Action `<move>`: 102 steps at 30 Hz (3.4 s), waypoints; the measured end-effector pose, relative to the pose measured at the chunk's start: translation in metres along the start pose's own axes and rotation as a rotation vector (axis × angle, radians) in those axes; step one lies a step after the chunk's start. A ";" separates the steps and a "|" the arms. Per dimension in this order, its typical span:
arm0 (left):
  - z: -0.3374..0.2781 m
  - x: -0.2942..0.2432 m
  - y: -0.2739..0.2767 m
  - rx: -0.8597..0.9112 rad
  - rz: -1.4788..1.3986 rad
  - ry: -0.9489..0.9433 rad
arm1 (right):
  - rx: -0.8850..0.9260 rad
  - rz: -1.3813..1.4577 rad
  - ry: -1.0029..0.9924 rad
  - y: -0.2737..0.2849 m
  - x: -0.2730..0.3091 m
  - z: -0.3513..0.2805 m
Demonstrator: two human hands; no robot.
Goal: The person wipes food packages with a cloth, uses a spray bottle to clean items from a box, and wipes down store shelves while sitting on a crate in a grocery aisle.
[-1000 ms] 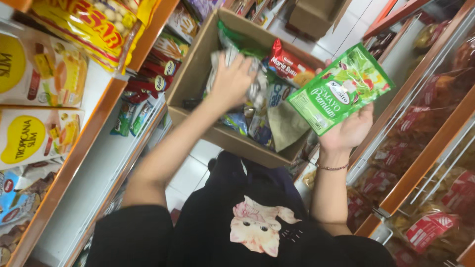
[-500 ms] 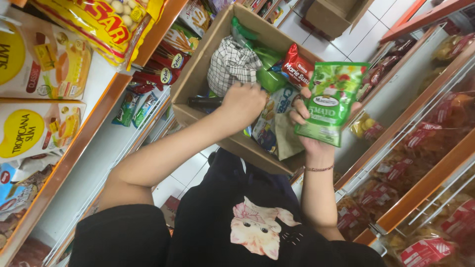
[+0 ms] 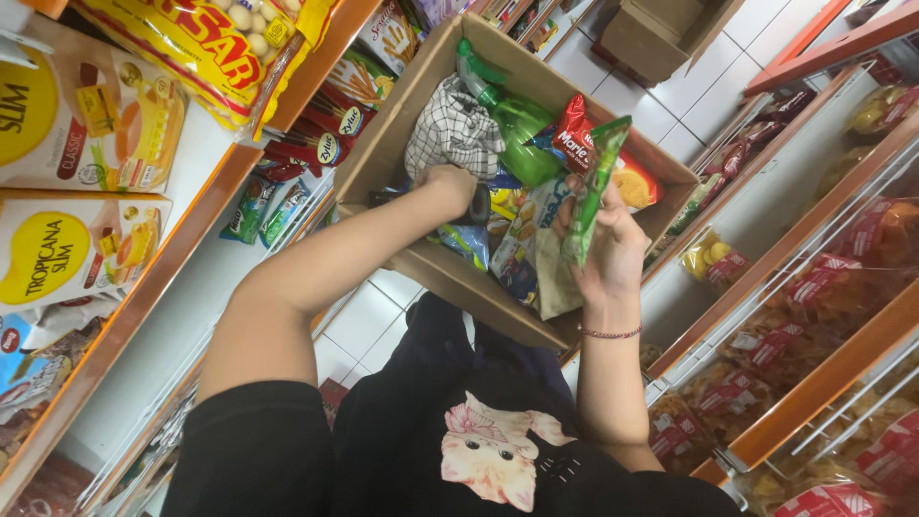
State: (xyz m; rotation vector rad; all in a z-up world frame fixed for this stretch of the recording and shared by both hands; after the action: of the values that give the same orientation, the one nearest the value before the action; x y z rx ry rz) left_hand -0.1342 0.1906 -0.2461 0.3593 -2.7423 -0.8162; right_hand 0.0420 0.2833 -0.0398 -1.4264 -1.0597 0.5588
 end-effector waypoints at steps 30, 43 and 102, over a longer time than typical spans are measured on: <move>-0.319 -0.048 0.075 -0.738 -1.186 -0.902 | -0.025 -0.196 0.312 -0.059 0.018 -0.017; -0.324 -0.052 0.069 -0.643 -1.334 -0.899 | -0.099 -0.235 0.302 -0.059 0.014 -0.025; -0.658 0.166 -0.071 -1.748 -0.987 0.327 | 0.826 -0.727 0.192 -0.321 -0.289 -0.110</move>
State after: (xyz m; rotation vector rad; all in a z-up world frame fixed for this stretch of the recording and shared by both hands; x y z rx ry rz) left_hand -0.0731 -0.2452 0.2753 1.1326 -0.6315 -2.4793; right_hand -0.0881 -0.0602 0.2127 -0.3168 -0.9418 0.2537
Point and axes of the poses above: each hand's wrist, its own z-axis towards the middle knuckle, its own y-axis out of the back of the hand, x = y × z, the point moved 9 cm from there along z, towards the middle knuckle, and after that the axes turned 15 degrees about z, right-handed, at the moved point
